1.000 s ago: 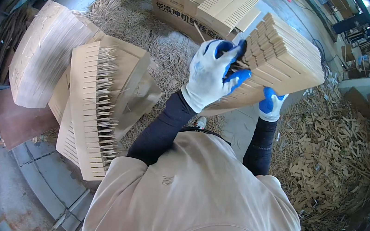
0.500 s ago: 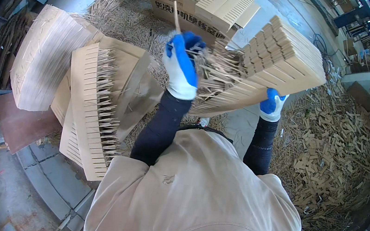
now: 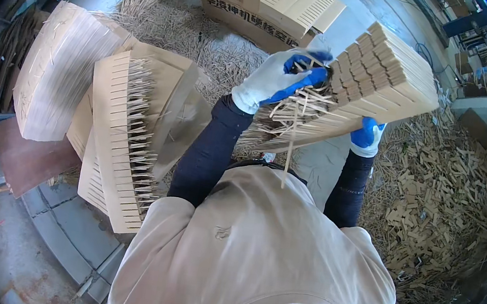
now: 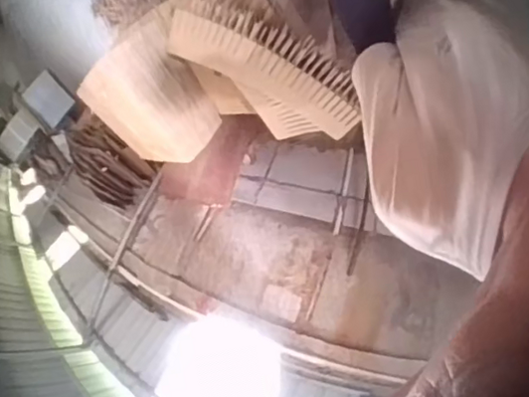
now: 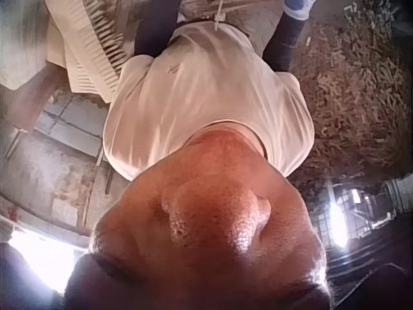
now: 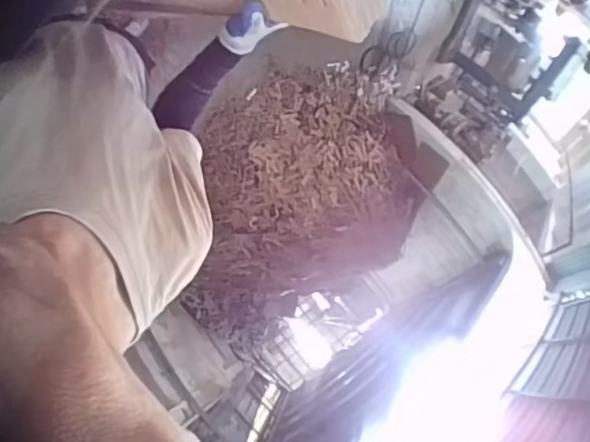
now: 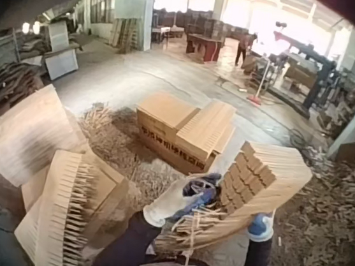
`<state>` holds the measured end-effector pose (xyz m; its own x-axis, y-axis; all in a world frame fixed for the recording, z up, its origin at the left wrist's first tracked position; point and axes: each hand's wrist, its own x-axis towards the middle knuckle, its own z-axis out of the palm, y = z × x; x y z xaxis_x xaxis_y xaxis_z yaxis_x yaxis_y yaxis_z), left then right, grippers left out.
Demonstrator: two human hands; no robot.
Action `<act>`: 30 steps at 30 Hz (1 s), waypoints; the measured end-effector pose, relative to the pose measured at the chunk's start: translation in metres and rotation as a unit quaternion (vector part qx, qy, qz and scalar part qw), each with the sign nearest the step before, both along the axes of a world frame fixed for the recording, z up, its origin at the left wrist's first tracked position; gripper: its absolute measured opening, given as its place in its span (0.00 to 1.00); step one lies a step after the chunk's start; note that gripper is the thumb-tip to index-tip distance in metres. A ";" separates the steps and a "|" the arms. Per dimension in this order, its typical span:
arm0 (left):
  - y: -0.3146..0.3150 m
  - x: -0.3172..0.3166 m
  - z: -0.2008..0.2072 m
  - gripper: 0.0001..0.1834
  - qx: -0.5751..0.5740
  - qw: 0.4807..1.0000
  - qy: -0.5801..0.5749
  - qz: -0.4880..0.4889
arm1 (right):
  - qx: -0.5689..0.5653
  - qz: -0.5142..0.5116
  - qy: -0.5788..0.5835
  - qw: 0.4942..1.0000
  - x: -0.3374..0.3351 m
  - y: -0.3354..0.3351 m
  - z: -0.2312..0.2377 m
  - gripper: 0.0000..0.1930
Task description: Organizing and checking stacks of corrugated cardboard inserts or dividers.
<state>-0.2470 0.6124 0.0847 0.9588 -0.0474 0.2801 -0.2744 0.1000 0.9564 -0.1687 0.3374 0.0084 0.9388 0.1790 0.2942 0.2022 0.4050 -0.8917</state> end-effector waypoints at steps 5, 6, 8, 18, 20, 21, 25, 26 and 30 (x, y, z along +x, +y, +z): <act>-0.006 0.004 0.010 0.17 0.167 0.982 -0.069 0.051 | -0.014 0.002 -0.018 1.000 0.001 -0.002 0.004 0.32; -0.008 0.005 0.009 0.16 0.161 0.982 -0.071 0.065 | -0.014 -0.002 -0.008 1.000 0.001 -0.004 0.004 0.31; -0.013 0.005 0.010 0.14 0.150 0.982 -0.074 0.093 | -0.022 -0.009 -0.008 1.000 0.000 -0.004 0.006 0.29; -0.027 -0.001 0.011 0.10 0.299 0.853 -0.223 0.365 | -0.020 -0.054 -0.070 0.996 -0.023 0.017 0.029 0.23; -0.030 -0.001 0.003 0.10 0.221 0.881 -0.174 0.380 | 0.000 -0.068 -0.068 0.995 -0.023 0.020 0.029 0.22; -0.029 0.004 -0.010 0.09 0.171 0.840 -0.230 0.460 | 0.003 -0.074 -0.071 0.995 -0.021 0.019 0.030 0.22; 0.006 0.000 -0.036 0.14 -0.314 0.910 0.038 0.269 | -0.065 -0.064 -0.094 0.991 0.003 -0.011 0.003 0.32; 0.004 -0.003 -0.035 0.14 -0.301 0.914 0.014 0.273 | -0.077 -0.057 -0.096 0.991 0.007 -0.013 0.001 0.34; -0.012 -0.031 -0.034 0.29 -0.013 0.953 -0.064 0.296 | -0.059 -0.047 -0.107 0.991 0.003 0.004 0.015 0.31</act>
